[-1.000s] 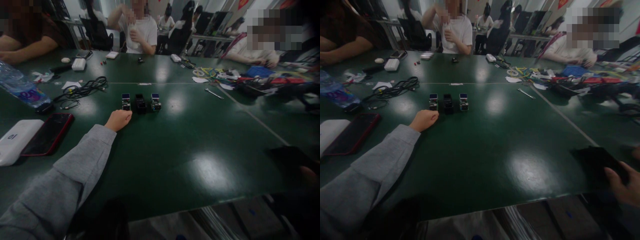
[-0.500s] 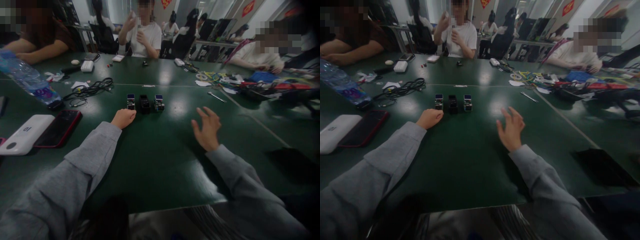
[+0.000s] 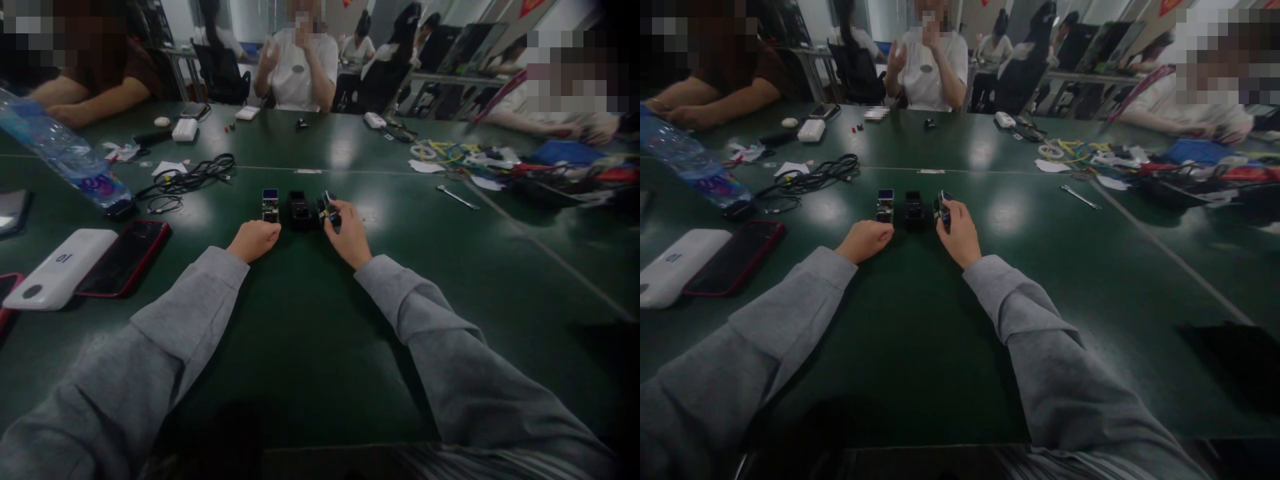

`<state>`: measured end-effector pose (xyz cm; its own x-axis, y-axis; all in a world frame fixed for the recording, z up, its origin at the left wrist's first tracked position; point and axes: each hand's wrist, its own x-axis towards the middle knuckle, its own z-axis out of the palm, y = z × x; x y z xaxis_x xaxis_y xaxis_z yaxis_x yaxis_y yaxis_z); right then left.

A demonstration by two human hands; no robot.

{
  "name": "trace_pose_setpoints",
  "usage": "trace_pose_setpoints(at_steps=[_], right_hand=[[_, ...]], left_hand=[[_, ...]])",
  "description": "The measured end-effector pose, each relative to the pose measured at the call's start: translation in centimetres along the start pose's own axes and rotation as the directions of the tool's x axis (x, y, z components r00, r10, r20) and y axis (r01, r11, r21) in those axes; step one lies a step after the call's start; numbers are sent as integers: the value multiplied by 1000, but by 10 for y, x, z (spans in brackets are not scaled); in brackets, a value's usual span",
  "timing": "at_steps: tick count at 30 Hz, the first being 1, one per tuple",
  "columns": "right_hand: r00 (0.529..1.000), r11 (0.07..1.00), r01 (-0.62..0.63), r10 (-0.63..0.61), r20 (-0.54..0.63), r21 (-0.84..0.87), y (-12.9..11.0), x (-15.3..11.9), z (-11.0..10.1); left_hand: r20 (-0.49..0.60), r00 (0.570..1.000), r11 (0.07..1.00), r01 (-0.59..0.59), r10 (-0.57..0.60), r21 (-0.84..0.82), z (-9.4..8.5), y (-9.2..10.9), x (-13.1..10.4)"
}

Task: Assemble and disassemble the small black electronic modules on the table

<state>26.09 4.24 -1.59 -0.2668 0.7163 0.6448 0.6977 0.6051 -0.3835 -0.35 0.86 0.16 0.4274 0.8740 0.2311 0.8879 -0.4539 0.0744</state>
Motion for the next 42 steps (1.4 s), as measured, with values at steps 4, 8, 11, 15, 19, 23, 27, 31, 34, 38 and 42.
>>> trace_pose_setpoints(at_steps=[4,8,11,15,19,23,27,31,34,38,42], right_hand=[[995,991,-94,95,-10,97,3,1,4],[983,972,-167,176,-44,168,14,2,8],[968,957,-229,243,-61,178,16,2,9],[985,983,-166,168,-24,80,10,1,5],[976,972,-211,216,-32,106,15,2,6],[920,895,-367,389,-40,251,30,2,11],[904,886,-405,425,-46,227,38,3,14],[891,886,-416,442,-102,203,37,3,12],[914,909,-362,390,-111,208,34,3,11],[976,973,-200,208,-60,114,27,4,10],[980,978,-189,194,-41,93,17,3,4]], left_hand=[[5,1000,1000,-3,4,-10,-1,0,1],[15,1000,1000,-5,5,-15,-3,1,0],[9,1000,1000,-2,2,-24,-3,1,0],[-9,1000,1000,-9,9,-27,-1,0,0],[-24,999,999,-28,27,-36,0,-2,0],[-6,1000,999,-20,20,-41,-1,-1,0],[16,1000,1000,8,-8,-19,-4,2,0],[8,1000,1000,-6,6,-22,-3,2,-1],[-9,1000,999,-22,22,-26,-2,0,-1],[-12,1000,999,-24,24,-25,-1,-1,0],[-7,1000,1000,-22,22,-21,-1,-1,-1]])
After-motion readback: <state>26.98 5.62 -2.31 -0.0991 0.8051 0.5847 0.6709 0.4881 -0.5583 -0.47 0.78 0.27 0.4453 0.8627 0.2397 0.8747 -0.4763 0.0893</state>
